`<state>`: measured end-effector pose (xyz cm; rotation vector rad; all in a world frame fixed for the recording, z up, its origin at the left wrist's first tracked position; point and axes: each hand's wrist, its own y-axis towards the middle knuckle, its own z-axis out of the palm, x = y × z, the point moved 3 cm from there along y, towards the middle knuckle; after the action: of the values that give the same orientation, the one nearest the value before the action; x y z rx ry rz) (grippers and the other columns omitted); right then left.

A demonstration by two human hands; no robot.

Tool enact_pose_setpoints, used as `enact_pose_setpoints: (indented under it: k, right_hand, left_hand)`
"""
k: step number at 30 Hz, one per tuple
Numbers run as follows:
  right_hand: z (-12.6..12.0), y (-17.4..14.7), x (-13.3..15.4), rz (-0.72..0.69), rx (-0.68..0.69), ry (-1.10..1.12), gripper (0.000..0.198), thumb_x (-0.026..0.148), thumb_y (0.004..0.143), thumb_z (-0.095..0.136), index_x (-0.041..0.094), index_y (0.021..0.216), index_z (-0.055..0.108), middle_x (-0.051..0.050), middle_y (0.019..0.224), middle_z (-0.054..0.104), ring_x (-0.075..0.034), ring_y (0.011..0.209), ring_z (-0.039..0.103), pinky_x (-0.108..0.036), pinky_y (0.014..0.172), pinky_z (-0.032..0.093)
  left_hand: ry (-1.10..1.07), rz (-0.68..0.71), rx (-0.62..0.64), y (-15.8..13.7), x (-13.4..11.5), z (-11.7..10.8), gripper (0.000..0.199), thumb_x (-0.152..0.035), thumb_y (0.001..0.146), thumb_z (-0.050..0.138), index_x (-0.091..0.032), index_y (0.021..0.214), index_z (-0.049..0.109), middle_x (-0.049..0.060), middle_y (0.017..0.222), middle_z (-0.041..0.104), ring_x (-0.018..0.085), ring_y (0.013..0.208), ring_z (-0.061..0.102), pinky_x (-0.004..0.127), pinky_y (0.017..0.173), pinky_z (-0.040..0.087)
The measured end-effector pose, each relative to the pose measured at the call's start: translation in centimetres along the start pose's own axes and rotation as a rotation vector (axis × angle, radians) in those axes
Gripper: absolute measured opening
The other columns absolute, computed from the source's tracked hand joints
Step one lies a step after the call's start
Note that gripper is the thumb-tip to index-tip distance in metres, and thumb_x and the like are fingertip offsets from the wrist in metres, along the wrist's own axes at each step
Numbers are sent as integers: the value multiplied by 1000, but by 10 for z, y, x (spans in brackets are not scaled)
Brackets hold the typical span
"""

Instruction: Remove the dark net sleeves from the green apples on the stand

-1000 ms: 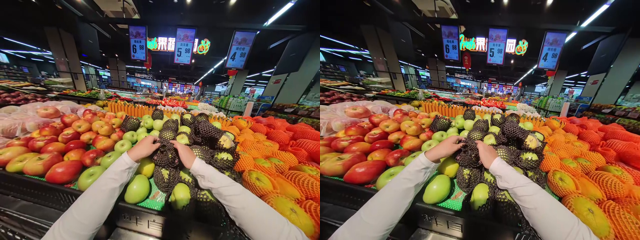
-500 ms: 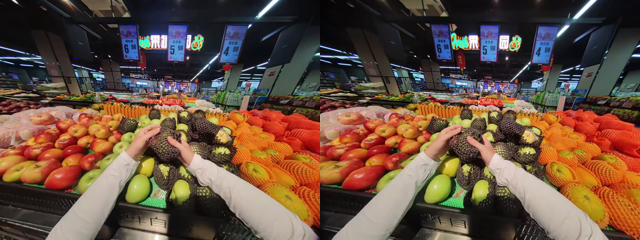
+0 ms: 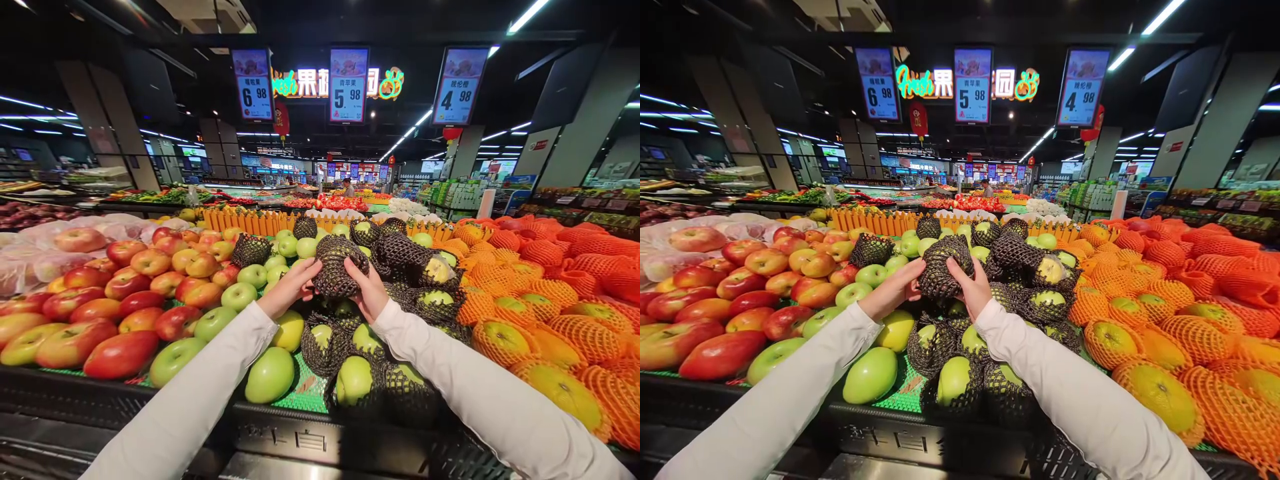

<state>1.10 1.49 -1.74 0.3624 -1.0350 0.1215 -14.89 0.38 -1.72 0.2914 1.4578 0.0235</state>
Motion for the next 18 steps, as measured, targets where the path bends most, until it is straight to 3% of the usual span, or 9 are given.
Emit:
enact_pose_setpoints:
  k: [3,8,13,18]
  right_hand:
    - [-1,-1,2,1,22,6,57,40,60,81,25,110,61,-3,114,69,-22,99,66,-33,72,59]
    - [-5,1,-1,36,8,-62,53,32,58,71,28,109,57,0,108,69,-22,95,65,-33,70,57]
    - [-8,7,-8,-39,13,-158,59,31,57,79,28,107,48,0,106,68,-22,101,65,-39,89,56]
    - [-11,11,-9,-137,-31,-184,67,26,48,84,24,107,51,-1,101,69,-21,99,65,-41,101,50]
  left_hand:
    - [0,8,58,4,7,0,58,-65,75,71,-20,111,63,-1,74,60,11,58,52,21,44,29]
    - [44,59,14,6,8,-1,57,-72,75,66,-18,91,60,-1,65,55,13,56,52,23,43,32]
    - [316,259,-87,-1,-6,0,56,-73,78,62,-16,83,58,-2,61,51,10,48,45,25,43,34]
    - [453,426,-248,-2,-10,-7,45,-60,84,61,-17,98,57,-4,62,51,11,46,46,24,43,39]
